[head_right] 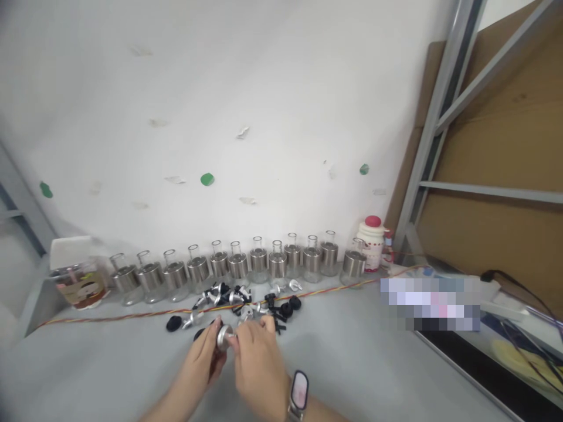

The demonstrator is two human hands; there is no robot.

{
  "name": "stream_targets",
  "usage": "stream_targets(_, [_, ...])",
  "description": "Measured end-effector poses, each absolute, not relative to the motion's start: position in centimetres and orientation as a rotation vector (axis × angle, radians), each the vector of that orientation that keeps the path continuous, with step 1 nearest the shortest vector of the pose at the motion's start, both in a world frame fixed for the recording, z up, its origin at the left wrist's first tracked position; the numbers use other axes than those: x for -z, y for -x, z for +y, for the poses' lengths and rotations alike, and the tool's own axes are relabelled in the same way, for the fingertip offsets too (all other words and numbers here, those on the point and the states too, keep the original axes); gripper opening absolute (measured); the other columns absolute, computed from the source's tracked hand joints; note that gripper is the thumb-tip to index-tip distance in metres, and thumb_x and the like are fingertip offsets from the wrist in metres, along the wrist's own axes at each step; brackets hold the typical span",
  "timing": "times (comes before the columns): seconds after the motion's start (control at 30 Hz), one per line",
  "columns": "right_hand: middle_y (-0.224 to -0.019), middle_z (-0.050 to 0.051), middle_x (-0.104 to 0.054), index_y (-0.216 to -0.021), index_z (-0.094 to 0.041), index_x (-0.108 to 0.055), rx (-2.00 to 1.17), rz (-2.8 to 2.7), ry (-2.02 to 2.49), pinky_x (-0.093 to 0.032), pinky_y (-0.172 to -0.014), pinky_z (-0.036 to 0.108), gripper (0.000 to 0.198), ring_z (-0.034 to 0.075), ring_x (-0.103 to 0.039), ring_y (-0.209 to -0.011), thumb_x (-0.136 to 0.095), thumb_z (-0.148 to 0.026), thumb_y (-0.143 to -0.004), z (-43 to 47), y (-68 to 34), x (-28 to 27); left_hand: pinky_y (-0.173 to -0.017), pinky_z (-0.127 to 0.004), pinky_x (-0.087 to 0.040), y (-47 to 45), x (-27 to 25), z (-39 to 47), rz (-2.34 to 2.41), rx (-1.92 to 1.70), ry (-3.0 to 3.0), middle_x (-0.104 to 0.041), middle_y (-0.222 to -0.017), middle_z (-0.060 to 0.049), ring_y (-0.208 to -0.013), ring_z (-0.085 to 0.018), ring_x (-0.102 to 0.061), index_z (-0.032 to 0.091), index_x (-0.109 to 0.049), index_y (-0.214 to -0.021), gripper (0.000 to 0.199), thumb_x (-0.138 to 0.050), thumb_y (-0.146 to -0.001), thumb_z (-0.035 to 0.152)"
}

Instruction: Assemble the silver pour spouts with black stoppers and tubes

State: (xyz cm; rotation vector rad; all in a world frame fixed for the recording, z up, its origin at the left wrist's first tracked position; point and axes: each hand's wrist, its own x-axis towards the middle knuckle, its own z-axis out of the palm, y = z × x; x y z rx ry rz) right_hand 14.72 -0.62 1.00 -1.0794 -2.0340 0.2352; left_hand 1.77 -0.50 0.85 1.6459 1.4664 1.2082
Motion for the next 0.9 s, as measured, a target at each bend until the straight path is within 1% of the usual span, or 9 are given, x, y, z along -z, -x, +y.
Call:
stream_targets(0.1, [-0.06,0.0,-0.045,-0.065,-0.02,-0.041,-0.815,-1.73,1.132,-0.033,-0.059,0.028,0.034,0.015,-0.042,-0.06,-0.028,-0.042,-0.087,-0.5,-14.1,-1.1,-0.042,-0.023,-0.033,-1.1,-0.1,-0.5,1.552,-1.132,-1.872,-0.043,-0.045,0.005,-0.039,-0.013,-0.044,0.021,-0.044,-0.071,0.037,-0.02,-0.087,0.043])
stream_targets(0.2, [-0.048,-0.008,-0.029,-0.057,-0.022,-0.032,-1.526,-1.361,1.015,-0.022,-0.041,0.022,0.047,0.009,-0.027,-0.041,-0.033,-0.066,-0.074,-0.2,-13.7,-1.1,-0.047,-0.025,-0.034,-0.1,0.3,-0.3,1.649,-1.111,-2.227,-0.049,-0.05,0.002,-0.045,-0.016,-0.05,0.022,-0.044,-0.073,0.03,-0.021,-0.088,0.034])
stream_targets(0.3, [-0.045,-0.01,-0.024,-0.054,-0.022,-0.028,-1.795,-1.242,0.953,-0.015,-0.038,0.02,0.05,0.006,-0.018,-0.037,-0.035,-0.069,-0.069,-0.1,-13.9,-1.4,-0.049,-0.026,-0.035,0.3,0.4,-0.2,1.612,-1.164,-2.44,-0.054,-0.054,0.0,-0.049,-0.018,-0.053,0.022,-0.046,-0.074,0.028,-0.025,-0.087,0.035])
stream_targets(0.37, [-0.046,-0.008,-0.028,-0.056,-0.022,-0.031,-1.602,-1.356,1.043,-0.02,-0.04,0.021,0.047,0.008,-0.024,-0.039,-0.031,-0.065,-0.075,-0.3,-14.4,-1.6,-0.05,-0.026,-0.036,0.3,0.4,-0.1,1.628,-1.185,-2.38,-0.055,-0.056,0.0,-0.05,-0.018,-0.053,0.022,-0.047,-0.074,0.029,-0.025,-0.087,0.037])
stream_targets(0.43, [-0.052,-0.004,-0.038,-0.06,-0.021,-0.037,-1.141,-1.589,1.116,-0.029,-0.048,0.024,0.042,0.012,-0.036,-0.049,-0.028,-0.055,-0.083,-0.6,-15.2,-2.0,-0.048,-0.025,-0.036,0.5,0.1,0.2,1.704,-1.171,-2.139,-0.052,-0.052,0.002,-0.046,-0.017,-0.052,0.022,-0.047,-0.075,0.032,-0.022,-0.088,0.038])
stream_targets(0.5, [-0.063,0.001,-0.047,-0.065,-0.02,-0.042,-0.618,-1.81,1.108,-0.031,-0.061,0.029,0.035,0.015,-0.042,-0.062,-0.027,-0.042,-0.088,-0.8,-16.0,-2.4,-0.045,-0.025,-0.036,1.1,-0.2,0.8,1.756,-1.153,-1.887,-0.046,-0.047,0.004,-0.042,-0.016,-0.05,0.022,-0.048,-0.079,0.035,-0.019,-0.088,0.039])
stream_targets(0.57, [-0.067,0.002,-0.051,-0.067,-0.02,-0.045,-0.342,-1.94,1.14,-0.03,-0.065,0.03,0.032,0.016,-0.044,-0.066,-0.027,-0.033,-0.09,-0.6,-16.7,-2.8,-0.049,-0.027,-0.039,1.8,-0.4,1.7,1.783,-1.167,-1.873,-0.048,-0.05,0.003,-0.048,-0.017,-0.051,0.021,-0.048,-0.077,0.035,-0.02,-0.088,0.039])
stream_targets(0.7, [-0.066,0.001,-0.058,-0.069,-0.02,-0.054,-0.439,-2.16,1.294,-0.032,-0.058,0.025,0.027,0.015,-0.052,-0.061,-0.036,-0.028,-0.088,0.3,-17.3,-2.3,-0.074,-0.039,-0.04,2.4,0.2,3.1,1.802,-1.174,-2.285,-0.057,-0.08,-0.005,-0.079,-0.023,-0.052,0.019,-0.051,-0.08,0.025,-0.033,-0.085,0.035])
stream_targets(0.9, [-0.083,0.005,-0.059,-0.09,-0.023,-0.062,-0.176,-2.254,1.41,-0.037,-0.065,0.028,0.019,0.019,-0.056,-0.074,-0.046,-0.017,-0.083,1.8,-17.1,0.4,-0.082,-0.045,-0.04,1.6,2.7,3.3,1.812,-1.002,-2.479,-0.055,-0.101,-0.007,-0.096,-0.026,-0.048,0.02,-0.055,-0.091,0.018,-0.05,-0.076,0.027])
